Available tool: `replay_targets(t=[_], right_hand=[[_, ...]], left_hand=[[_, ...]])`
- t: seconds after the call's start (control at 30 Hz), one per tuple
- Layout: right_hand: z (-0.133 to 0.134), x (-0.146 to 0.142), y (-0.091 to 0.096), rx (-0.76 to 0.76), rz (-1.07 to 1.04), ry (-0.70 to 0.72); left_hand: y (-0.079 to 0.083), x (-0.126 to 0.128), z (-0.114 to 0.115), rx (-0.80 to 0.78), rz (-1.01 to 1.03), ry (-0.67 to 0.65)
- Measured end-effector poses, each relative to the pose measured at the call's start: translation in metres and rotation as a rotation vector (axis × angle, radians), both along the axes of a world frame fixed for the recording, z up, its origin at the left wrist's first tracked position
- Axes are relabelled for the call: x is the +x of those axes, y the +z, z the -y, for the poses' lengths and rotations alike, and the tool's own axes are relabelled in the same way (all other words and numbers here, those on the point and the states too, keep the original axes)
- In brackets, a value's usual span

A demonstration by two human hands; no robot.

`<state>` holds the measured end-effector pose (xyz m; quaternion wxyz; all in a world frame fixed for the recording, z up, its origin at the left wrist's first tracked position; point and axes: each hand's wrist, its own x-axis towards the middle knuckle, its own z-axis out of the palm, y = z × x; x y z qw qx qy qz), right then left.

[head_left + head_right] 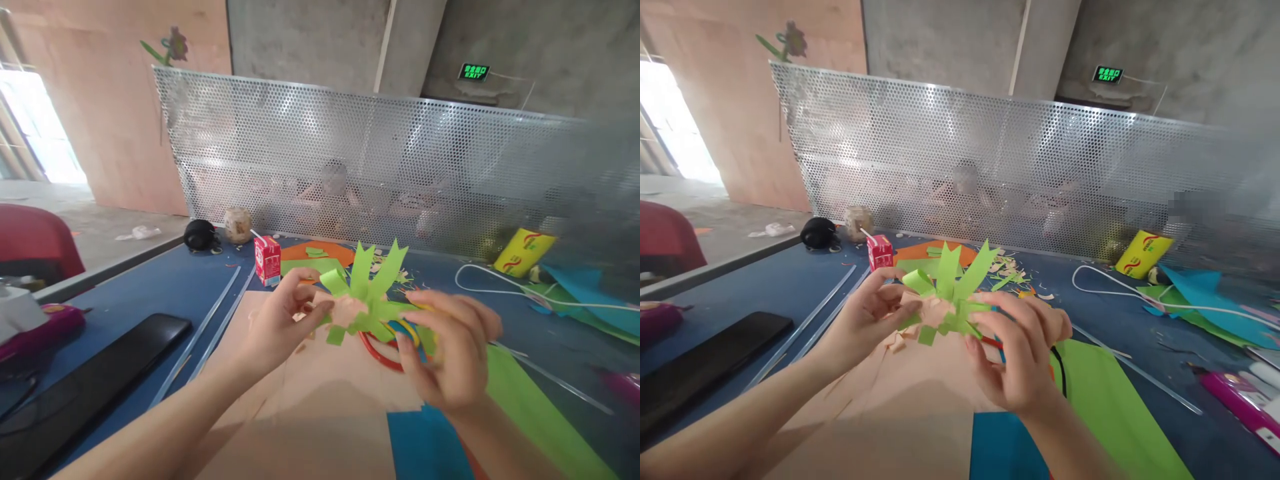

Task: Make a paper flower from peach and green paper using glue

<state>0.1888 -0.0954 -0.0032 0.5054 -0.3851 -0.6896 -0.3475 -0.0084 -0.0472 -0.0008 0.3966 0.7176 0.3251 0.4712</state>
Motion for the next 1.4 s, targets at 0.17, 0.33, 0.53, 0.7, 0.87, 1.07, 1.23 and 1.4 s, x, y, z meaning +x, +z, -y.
replay_targets(t=[0.17,0.33,0.53,0.7,0.87,1.07,1.23,1.4], right_hand=[[-0.002,-0.003,0.007,-0.068,-0.054,0.025],[0.000,-0.009,0.004,-0.060,0.038,0.082],[0.003,-0.013,0.005,-0.076,0.050,0.131],[0.003,-0.011,0.004,-0.122,0.047,0.158],[0.000,-0.009,0.002,-0.181,0.030,0.161],[0.001,-0.012,0.002,-0.311,0.004,0.186],[-0.002,-0.014,-0.001,-0.415,-0.011,0.196],[-0.005,-0.015,-0.003,-0.461,0.005,0.185]], left_hand=[[0.000,-0.004,0.005,0.414,-0.301,0.065],[-0.005,-0.007,0.006,0.719,-0.381,0.088],[-0.008,-0.004,0.006,0.840,-0.371,0.008],[-0.007,-0.004,0.005,0.884,-0.343,-0.064],[-0.001,-0.001,0.009,0.894,-0.362,-0.083],[0.005,-0.001,0.019,0.480,-0.200,-0.230],[0.007,0.003,0.014,-0.036,0.020,-0.305],[0.008,0.005,0.009,-0.208,-0.068,-0.260]])
